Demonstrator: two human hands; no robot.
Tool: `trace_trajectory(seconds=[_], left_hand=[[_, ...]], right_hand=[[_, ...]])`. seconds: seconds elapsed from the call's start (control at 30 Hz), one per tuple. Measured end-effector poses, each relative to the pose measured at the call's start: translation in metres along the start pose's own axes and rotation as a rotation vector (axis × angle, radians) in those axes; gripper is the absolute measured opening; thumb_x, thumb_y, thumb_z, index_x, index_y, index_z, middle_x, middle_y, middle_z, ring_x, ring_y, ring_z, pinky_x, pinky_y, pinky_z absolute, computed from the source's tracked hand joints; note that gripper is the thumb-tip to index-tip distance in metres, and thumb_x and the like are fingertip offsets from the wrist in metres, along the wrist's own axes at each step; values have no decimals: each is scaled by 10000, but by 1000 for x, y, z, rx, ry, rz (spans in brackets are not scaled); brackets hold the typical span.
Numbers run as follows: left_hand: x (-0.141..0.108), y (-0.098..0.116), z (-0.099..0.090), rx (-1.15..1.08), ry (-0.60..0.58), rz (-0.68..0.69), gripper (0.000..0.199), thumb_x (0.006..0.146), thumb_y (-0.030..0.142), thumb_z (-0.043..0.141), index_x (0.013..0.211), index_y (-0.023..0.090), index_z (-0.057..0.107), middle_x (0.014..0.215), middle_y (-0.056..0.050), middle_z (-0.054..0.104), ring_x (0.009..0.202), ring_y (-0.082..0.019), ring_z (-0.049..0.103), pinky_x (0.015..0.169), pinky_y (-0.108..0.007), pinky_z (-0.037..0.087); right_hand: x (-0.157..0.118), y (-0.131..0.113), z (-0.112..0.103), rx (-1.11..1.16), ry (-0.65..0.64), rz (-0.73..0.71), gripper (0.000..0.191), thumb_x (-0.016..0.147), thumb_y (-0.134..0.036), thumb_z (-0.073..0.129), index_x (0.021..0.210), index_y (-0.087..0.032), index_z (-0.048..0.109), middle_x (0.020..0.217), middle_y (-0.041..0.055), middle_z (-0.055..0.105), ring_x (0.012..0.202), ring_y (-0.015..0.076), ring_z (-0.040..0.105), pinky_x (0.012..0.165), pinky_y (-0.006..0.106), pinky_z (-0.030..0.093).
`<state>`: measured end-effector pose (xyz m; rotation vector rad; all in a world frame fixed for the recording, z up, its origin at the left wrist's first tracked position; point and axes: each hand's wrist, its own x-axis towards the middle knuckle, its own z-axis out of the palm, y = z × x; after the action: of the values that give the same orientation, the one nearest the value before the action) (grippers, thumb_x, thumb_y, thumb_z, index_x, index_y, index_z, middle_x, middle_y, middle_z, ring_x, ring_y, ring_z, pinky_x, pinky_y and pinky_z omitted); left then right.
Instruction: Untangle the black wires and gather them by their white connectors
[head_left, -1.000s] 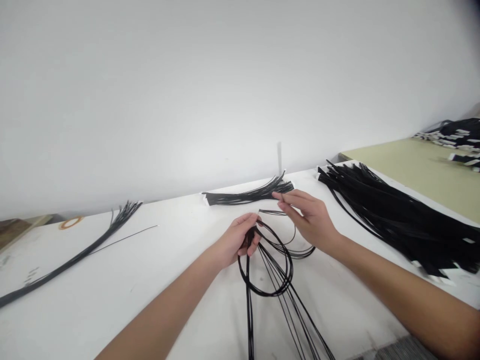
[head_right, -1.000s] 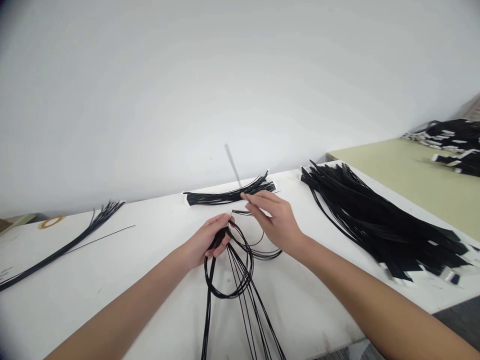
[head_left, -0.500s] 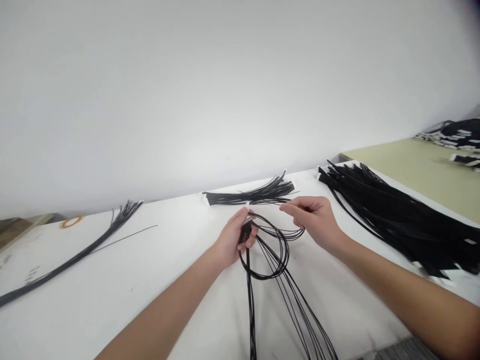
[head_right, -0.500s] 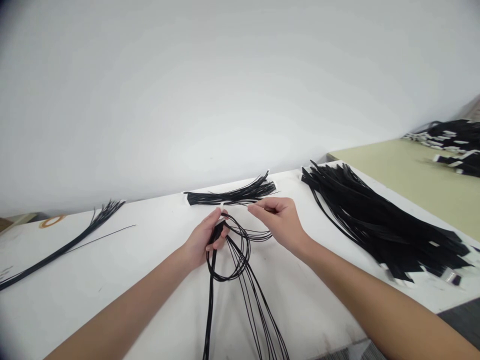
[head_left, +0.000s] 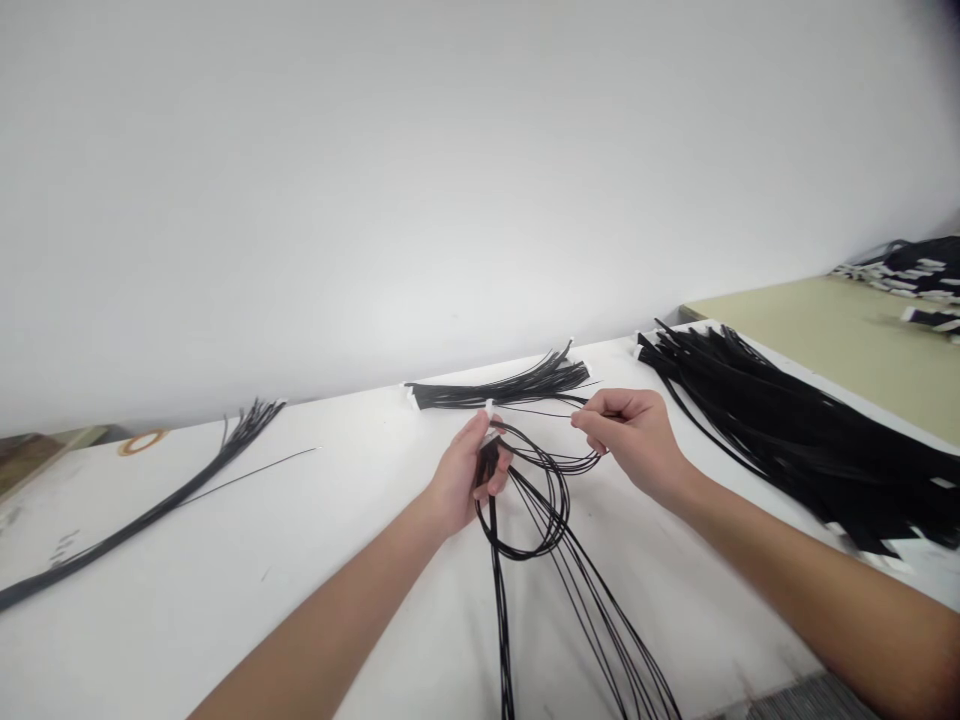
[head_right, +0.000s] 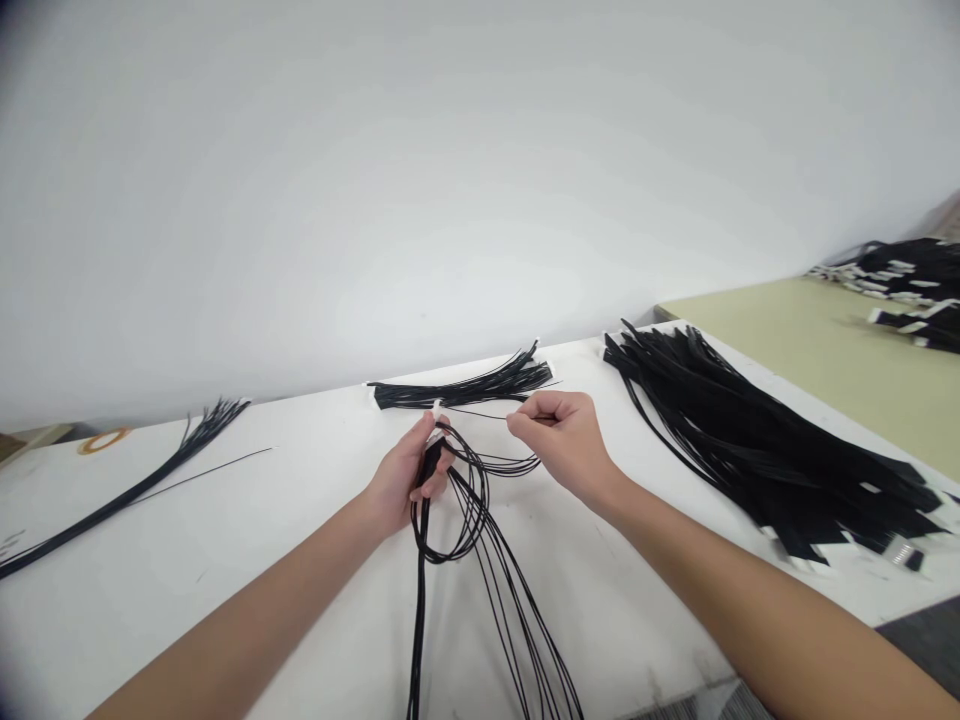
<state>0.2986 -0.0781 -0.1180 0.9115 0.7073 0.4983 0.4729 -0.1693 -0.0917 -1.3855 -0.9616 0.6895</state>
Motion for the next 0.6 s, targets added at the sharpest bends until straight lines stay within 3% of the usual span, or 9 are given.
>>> trace_trajectory(seconds=[0.6], left_hand=[[-1, -1, -1, 16, -21, 50, 382, 811, 593, 479, 897, 223, 435, 505, 65, 485, 273, -41, 352, 292, -145, 138]], right_hand=[[1, 1, -1, -36, -28, 9, 186, 633, -203, 620, 471, -163, 537, 421, -37, 429, 446, 79, 365, 448, 243, 275]])
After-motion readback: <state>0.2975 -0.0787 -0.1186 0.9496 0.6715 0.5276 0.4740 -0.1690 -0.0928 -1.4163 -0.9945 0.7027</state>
